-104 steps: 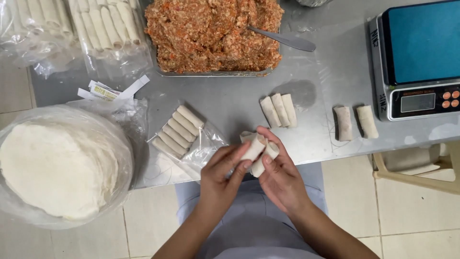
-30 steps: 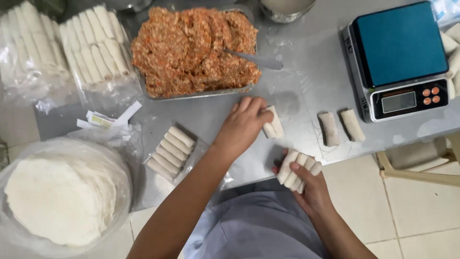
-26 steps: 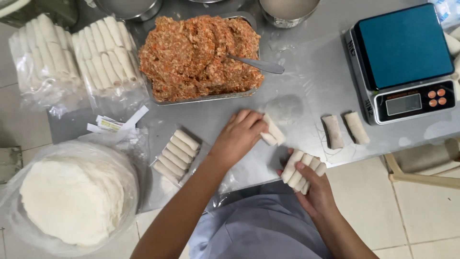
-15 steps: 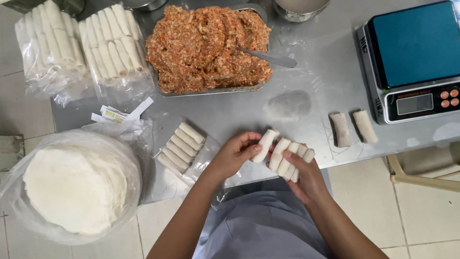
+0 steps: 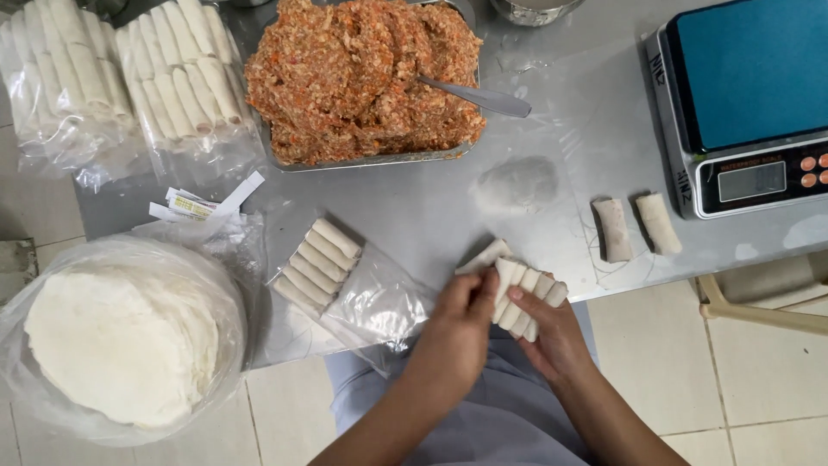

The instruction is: The person places spring rolls into a plastic bag, arranges them, and seals the bag by hand.

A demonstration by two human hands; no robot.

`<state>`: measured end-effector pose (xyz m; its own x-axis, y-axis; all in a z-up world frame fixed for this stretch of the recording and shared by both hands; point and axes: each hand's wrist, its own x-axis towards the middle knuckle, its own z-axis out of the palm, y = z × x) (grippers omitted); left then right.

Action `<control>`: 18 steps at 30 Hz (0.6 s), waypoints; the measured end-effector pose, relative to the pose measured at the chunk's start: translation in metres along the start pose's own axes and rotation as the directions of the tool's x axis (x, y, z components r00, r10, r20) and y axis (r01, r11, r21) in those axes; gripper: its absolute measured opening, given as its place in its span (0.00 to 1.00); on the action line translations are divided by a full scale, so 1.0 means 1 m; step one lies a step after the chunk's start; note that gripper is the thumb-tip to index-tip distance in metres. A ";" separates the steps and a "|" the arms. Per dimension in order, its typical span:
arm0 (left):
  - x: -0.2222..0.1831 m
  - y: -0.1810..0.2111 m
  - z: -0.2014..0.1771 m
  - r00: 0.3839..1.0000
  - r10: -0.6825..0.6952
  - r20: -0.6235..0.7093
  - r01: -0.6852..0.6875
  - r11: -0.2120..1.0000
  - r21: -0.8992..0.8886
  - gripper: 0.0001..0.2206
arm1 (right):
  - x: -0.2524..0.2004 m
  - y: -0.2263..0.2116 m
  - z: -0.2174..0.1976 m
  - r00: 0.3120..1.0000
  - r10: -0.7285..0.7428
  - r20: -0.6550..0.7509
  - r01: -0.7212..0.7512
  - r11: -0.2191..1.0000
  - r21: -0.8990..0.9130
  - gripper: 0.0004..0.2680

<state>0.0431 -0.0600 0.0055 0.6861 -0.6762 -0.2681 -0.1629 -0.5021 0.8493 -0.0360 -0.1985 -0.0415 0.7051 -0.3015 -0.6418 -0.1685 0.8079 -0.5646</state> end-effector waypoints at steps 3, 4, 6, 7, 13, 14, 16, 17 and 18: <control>0.007 0.002 -0.002 0.922 0.385 -0.044 -0.357 0.888 0.291 0.21 | 0.002 -0.005 -0.010 0.999 -0.028 0.041 0.025 0.997 0.068 0.13; 0.015 0.001 -0.009 0.942 0.334 -0.029 -0.314 0.908 0.276 0.23 | 0.001 -0.010 -0.010 1.000 -0.010 0.017 0.009 0.999 0.053 0.14; 0.032 -0.006 -0.013 0.958 0.286 -0.009 -0.274 0.925 0.265 0.26 | 0.003 -0.017 -0.015 1.000 0.004 -0.006 -0.004 0.999 0.042 0.16; 0.040 -0.013 -0.009 0.961 0.275 -0.005 -0.262 0.920 0.290 0.25 | 0.004 -0.018 -0.021 0.998 0.052 -0.026 -0.051 0.998 0.039 0.17; 0.078 -0.029 0.018 0.946 0.323 0.017 -0.314 0.903 0.294 0.22 | -0.001 -0.013 -0.062 0.975 0.215 -0.062 -0.202 0.965 0.170 0.21; 0.083 -0.032 0.022 0.935 0.353 -0.029 -0.330 0.897 0.295 0.20 | -0.004 -0.010 -0.074 0.968 0.244 -0.061 -0.222 0.942 0.252 0.22; 0.076 -0.020 0.000 0.992 0.112 0.051 -0.114 0.992 0.051 0.25 | -0.018 -0.018 -0.084 0.985 0.165 -0.052 -0.155 0.974 0.166 0.22; 0.074 -0.013 -0.012 0.975 -0.107 0.194 0.140 0.976 -0.166 0.29 | -0.025 -0.021 -0.089 0.996 0.086 -0.036 -0.083 0.993 0.084 0.23; 0.066 -0.008 -0.020 0.976 -0.101 0.192 0.134 0.977 -0.164 0.29 | -0.025 -0.032 -0.070 0.996 0.079 -0.033 -0.076 0.993 0.085 0.23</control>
<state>0.1035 -0.0901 -0.0097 0.5499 -0.7128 -0.4353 0.0487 -0.4929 0.8687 -0.0965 -0.2518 -0.0439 0.6662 -0.2530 -0.7015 -0.1626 0.8688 -0.4678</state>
